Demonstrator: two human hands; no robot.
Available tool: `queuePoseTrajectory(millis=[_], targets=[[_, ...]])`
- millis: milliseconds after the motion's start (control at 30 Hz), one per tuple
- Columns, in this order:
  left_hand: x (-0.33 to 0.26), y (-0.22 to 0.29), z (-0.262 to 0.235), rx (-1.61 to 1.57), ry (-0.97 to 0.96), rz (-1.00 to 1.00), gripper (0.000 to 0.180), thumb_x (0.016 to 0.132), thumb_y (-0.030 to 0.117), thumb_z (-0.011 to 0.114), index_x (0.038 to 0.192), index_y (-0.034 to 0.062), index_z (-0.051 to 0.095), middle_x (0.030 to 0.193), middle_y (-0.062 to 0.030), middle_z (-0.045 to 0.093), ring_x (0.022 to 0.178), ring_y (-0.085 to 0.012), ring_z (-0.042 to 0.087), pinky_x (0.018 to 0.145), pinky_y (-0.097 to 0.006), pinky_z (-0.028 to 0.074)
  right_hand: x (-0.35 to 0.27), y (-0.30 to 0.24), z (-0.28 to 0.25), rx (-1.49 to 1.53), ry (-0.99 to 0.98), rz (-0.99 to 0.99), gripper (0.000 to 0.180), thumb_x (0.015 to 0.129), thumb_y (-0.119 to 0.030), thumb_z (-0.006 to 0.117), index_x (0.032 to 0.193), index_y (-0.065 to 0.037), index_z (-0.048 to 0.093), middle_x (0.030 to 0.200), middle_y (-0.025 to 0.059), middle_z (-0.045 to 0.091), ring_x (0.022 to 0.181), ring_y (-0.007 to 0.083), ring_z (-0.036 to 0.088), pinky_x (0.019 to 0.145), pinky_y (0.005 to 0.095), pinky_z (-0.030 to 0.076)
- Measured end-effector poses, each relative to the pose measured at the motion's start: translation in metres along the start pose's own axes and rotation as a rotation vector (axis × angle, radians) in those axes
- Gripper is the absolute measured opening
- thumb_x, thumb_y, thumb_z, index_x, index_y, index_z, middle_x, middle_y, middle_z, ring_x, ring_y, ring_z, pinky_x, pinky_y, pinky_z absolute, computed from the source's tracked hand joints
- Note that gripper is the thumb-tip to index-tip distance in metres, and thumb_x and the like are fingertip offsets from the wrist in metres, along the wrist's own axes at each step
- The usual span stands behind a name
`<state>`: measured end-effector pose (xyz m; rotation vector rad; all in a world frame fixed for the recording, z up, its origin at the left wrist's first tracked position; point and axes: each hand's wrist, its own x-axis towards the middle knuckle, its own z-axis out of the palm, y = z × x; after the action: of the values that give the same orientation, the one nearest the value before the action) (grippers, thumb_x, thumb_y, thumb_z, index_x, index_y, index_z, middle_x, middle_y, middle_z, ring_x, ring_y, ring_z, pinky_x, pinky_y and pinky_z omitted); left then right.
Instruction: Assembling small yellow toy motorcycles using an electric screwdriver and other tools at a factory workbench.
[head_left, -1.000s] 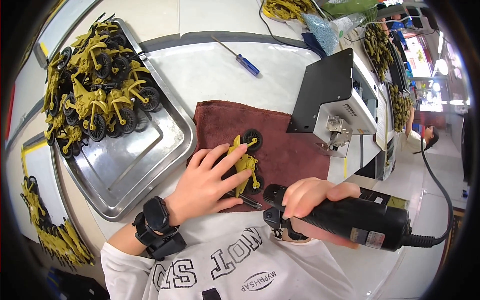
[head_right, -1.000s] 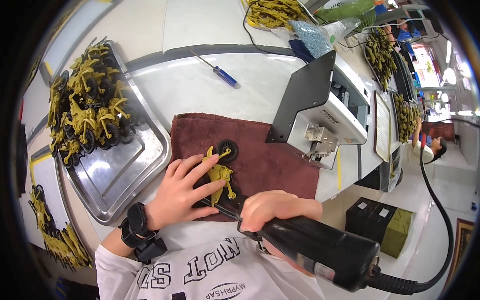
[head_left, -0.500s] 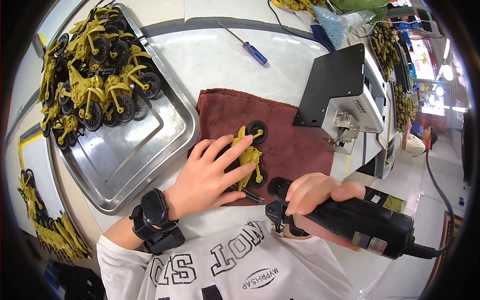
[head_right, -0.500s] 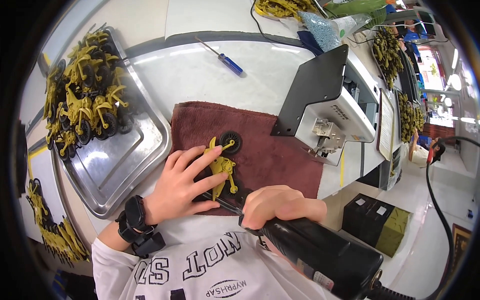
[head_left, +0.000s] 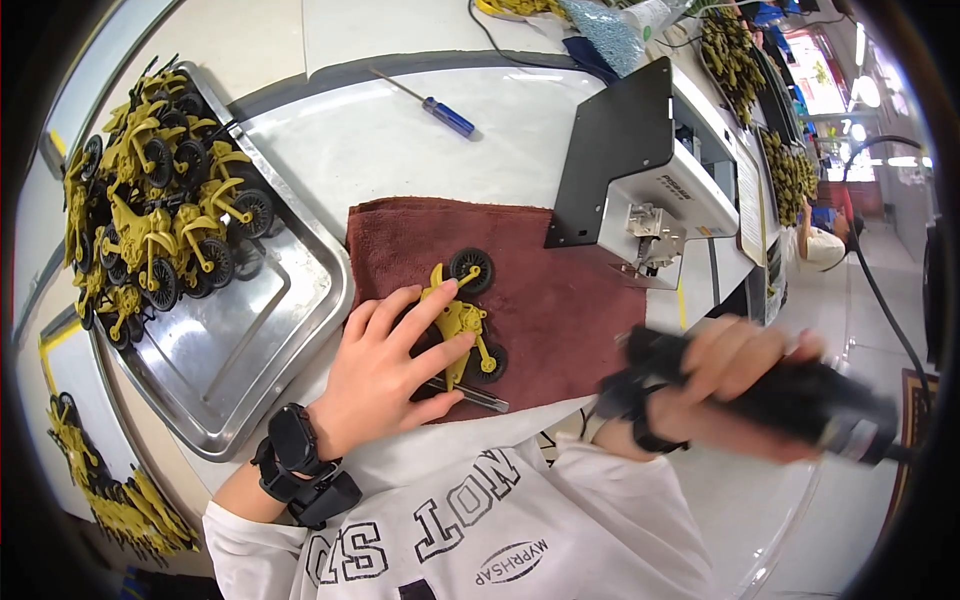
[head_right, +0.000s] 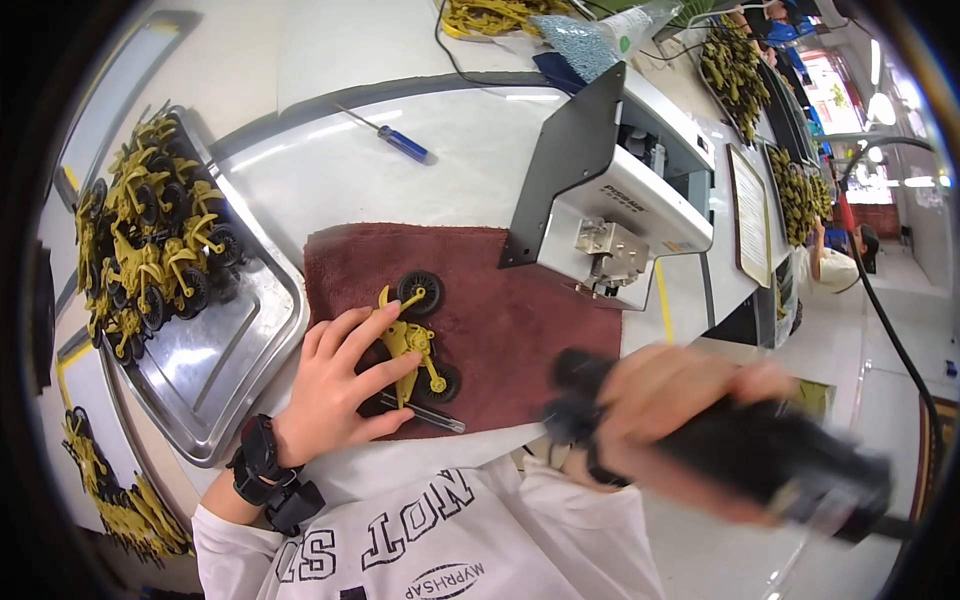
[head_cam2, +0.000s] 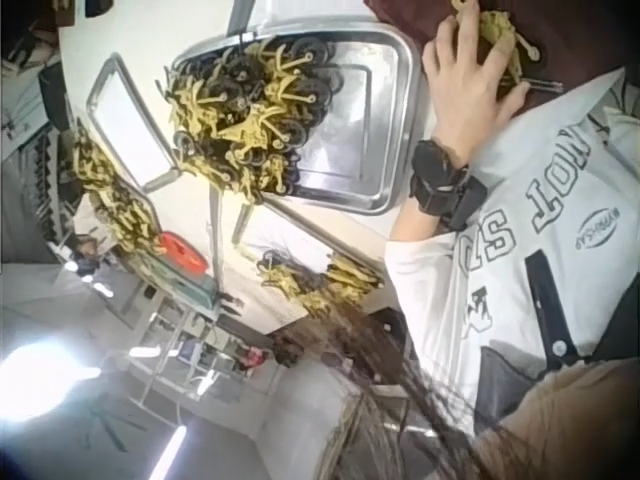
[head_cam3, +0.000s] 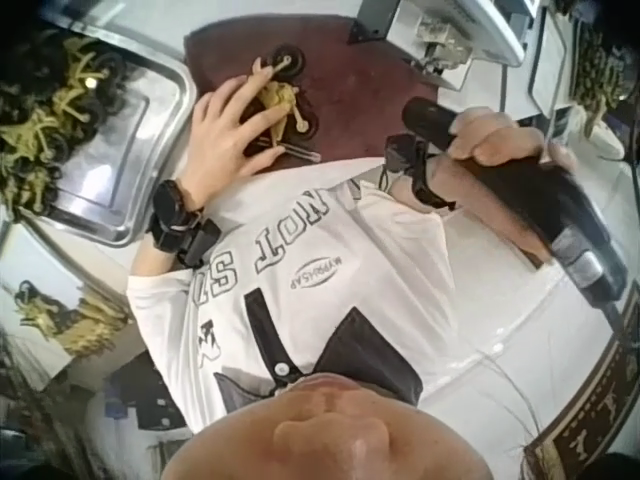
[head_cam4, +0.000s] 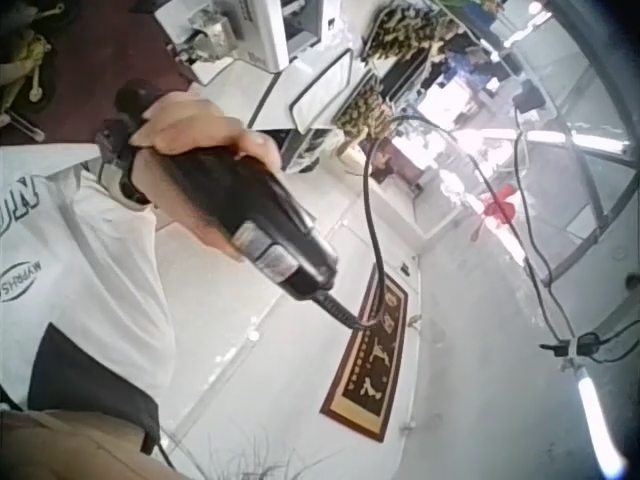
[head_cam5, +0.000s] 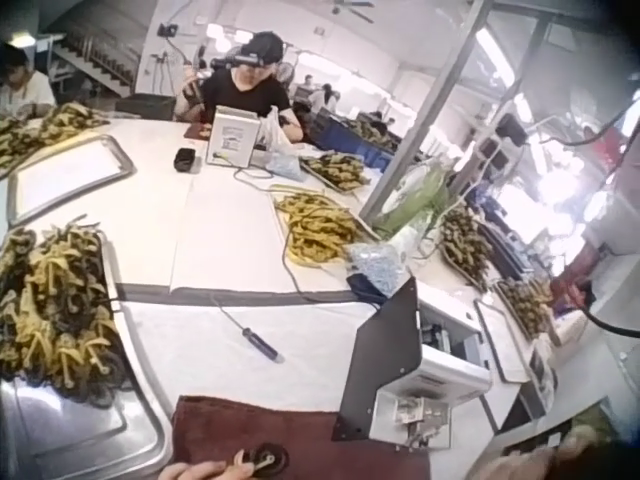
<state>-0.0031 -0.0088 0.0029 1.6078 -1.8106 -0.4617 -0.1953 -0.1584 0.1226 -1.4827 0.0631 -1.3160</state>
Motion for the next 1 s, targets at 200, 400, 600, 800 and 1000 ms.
queuePoseTrajectory(millis=[200, 400, 600, 800, 1000], targets=[[-0.003, 0.0, 0.0, 0.014, 0.006, 0.002, 0.051, 0.059, 0.034, 0.074, 0.107, 0.0192, 0.063, 0.136, -0.0135, 0.042, 0.114, -0.0327, 0.045, 0.089, -0.044, 0.034, 0.05, 0.024, -0.033, -0.576, 0.361, 0.064, 0.102, 0.063, -0.089, 0.035, 0.112, 0.001, 0.041, 0.059, 0.0087, 0.052, 0.041, 0.019, 0.047, 0.043, 0.0324, 0.04], [-0.002, -0.002, -0.001, 0.005, -0.003, 0.013, 0.053, 0.06, 0.031, 0.075, 0.11, 0.0191, 0.061, 0.139, -0.0117, 0.039, 0.114, -0.0307, 0.044, 0.09, -0.042, 0.035, -0.002, 0.013, 0.015, 0.0, -0.08, 0.024, 0.084, 0.078, -0.074, 0.04, 0.116, 0.001, 0.04, 0.058, 0.0062, 0.046, 0.042, 0.0177, 0.046, 0.043, 0.0325, 0.039], [-0.007, -0.004, 0.001, 0.024, 0.03, 0.022, 0.049, 0.063, 0.037, 0.073, 0.107, 0.0185, 0.063, 0.138, -0.0148, 0.04, 0.115, -0.0324, 0.044, 0.091, -0.043, 0.035, -0.01, 0.052, 0.058, 0.254, -0.107, 0.167, 0.091, 0.074, -0.07, 0.054, 0.12, 0.006, 0.032, 0.075, 0.0213, 0.057, 0.061, 0.0286, 0.056, 0.06, 0.0409, 0.045], [-0.005, -0.004, -0.003, -0.044, 0.019, 0.023, 0.053, 0.061, 0.029, 0.075, 0.11, 0.0162, 0.06, 0.14, -0.0142, 0.036, 0.117, -0.0299, 0.042, 0.09, -0.04, 0.035, -0.009, 0.065, 0.065, 0.24, -0.253, 0.197, 0.067, 0.084, -0.044, 0.057, 0.12, 0.006, 0.031, 0.083, 0.0208, 0.057, 0.069, 0.0268, 0.057, 0.066, 0.0375, 0.046], [-0.008, -0.005, -0.004, -0.066, 0.024, 0.018, 0.049, 0.06, 0.029, 0.075, 0.106, 0.0155, 0.061, 0.14, -0.0146, 0.036, 0.117, -0.0304, 0.042, 0.091, -0.04, 0.035, -0.014, 0.075, 0.06, 0.286, -0.401, 0.324, 0.064, 0.084, -0.042, 0.056, 0.119, 0.006, 0.034, 0.083, 0.0193, 0.058, 0.07, 0.026, 0.057, 0.066, 0.0358, 0.046]])
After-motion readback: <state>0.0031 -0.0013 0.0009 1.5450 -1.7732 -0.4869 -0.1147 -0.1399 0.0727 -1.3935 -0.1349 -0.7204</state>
